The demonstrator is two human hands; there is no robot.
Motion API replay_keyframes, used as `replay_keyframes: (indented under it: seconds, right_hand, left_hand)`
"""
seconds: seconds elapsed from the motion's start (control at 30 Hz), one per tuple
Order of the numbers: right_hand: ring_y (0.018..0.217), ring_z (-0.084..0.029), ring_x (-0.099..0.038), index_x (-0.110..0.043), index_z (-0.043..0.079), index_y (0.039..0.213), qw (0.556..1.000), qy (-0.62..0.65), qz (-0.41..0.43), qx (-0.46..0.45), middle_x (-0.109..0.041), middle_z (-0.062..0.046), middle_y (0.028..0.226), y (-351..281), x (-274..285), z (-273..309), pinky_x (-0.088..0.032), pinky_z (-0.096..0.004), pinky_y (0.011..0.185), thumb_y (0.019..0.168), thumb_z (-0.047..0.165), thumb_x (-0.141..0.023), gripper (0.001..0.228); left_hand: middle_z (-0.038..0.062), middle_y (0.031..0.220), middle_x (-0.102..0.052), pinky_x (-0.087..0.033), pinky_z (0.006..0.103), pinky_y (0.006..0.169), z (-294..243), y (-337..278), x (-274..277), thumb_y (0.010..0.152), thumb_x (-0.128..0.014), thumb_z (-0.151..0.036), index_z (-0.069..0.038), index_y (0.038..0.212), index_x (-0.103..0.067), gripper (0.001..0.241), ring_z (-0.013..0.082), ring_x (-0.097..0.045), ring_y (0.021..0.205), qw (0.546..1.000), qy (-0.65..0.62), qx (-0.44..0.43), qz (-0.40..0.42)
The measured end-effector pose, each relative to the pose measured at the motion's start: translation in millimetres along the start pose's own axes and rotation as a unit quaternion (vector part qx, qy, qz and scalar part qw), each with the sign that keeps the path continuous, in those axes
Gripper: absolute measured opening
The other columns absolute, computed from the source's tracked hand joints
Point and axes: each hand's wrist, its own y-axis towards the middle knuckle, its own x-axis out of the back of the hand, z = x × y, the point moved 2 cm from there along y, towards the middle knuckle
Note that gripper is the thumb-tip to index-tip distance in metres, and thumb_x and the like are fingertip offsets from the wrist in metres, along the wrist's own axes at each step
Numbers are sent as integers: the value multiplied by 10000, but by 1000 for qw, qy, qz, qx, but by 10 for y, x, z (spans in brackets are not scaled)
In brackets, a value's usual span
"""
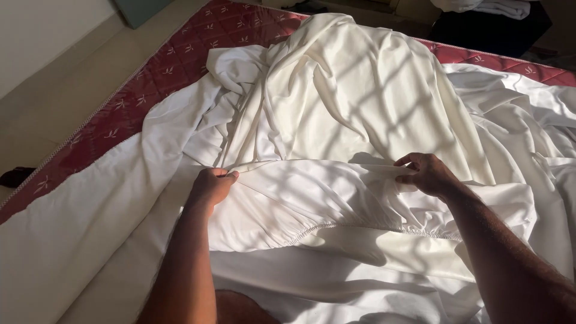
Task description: The person folds a white fitted bed sheet on a mattress. They align the corners and edges, then fold the sheet into a compact rectangular shape by hand.
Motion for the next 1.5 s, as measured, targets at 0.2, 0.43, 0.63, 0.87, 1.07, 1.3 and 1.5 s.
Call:
replay_keyframes:
  seconds: [0.2, 0.43, 0.63, 0.87, 1.07, 1.3, 1.5]
  right_hand:
    - [1009, -226, -731, -768, 162, 1193, 967, -242, 58, -48, -802, -77, 1060, 31, 96, -202, -545, -409, 908, 768, 274, -914, 463]
    - [1095, -263, -728, -682, 180, 1302, 980, -161, -117, -16, -783, -54, 1145, -234, 242, -76, -545, -443, 946, 828, 259, -823, 501]
    - [1280, -320, -600, -704, 190, 1264, 931, -266, -224, 110, -712, -91, 1290, -670, 97, -98, -482, -505, 1022, 803, 267, -831, 484]
    - [1484, -372, -317, -469, 148, 1465, 949, -266, -71, 154, -424, -154, 1556, -937, -416, -316, -261, -585, 1178, 864, 618, -653, 784]
    - [1540, -427, -70, -231, 185, 1615, 950, -303, -65, 45, -126, -182, 1688, -897, -366, -850, -44, -669, 1190, 884, 787, -462, 975]
    - [1553, -402, -95, -251, 147, 1618, 966, -235, -109, -14, -157, -197, 1673, -926, -386, -600, -55, -679, 1188, 938, 744, -454, 927]
    - [1001, -253, -673, -746, 127, 1036, 902, -209, -58, 374, -724, -47, 1062, -1603, -696, 707, -529, -412, 847, 902, 467, -706, 368]
  left_hand:
    - [133, 1141, -733, -493, 393, 939, 26, 21, -24, 905, -752, -400, -29, 1209, -718, 481, 234, -664, 1063, 1000, 11, 15, -9]
    - [124, 1127, -755, -544, 395, 918, 139, 193, -102, 926, -715, -407, -22, 1206, -694, 477, 253, -712, 1039, 996, -40, -53, -67]
    - [137, 1158, -774, -543, 419, 984, -268, -180, -30, 930, -717, -432, -73, 1198, -761, 451, 293, -721, 1096, 994, 107, 8, -29]
    - [110, 1313, -685, -481, 505, 1067, -901, -690, -760, 896, -741, -459, -126, 1339, -617, 568, 307, -610, 1278, 930, 132, -320, -121]
    - [84, 1685, -154, -75, 605, 1237, -1030, -1259, -1074, 830, -637, -719, -161, 1596, -199, 1044, 229, -121, 1561, 905, 332, -255, 81]
    - [117, 1712, -5, 56, 639, 1224, -849, -1082, -1306, 878, -496, -831, -117, 1626, -82, 1114, 241, 21, 1581, 892, 381, -228, 84]
    - [88, 1652, -372, -226, 538, 1253, -1176, -1368, -1286, 936, -680, -523, -136, 1515, -463, 729, 239, -258, 1571, 869, 245, -422, 80]
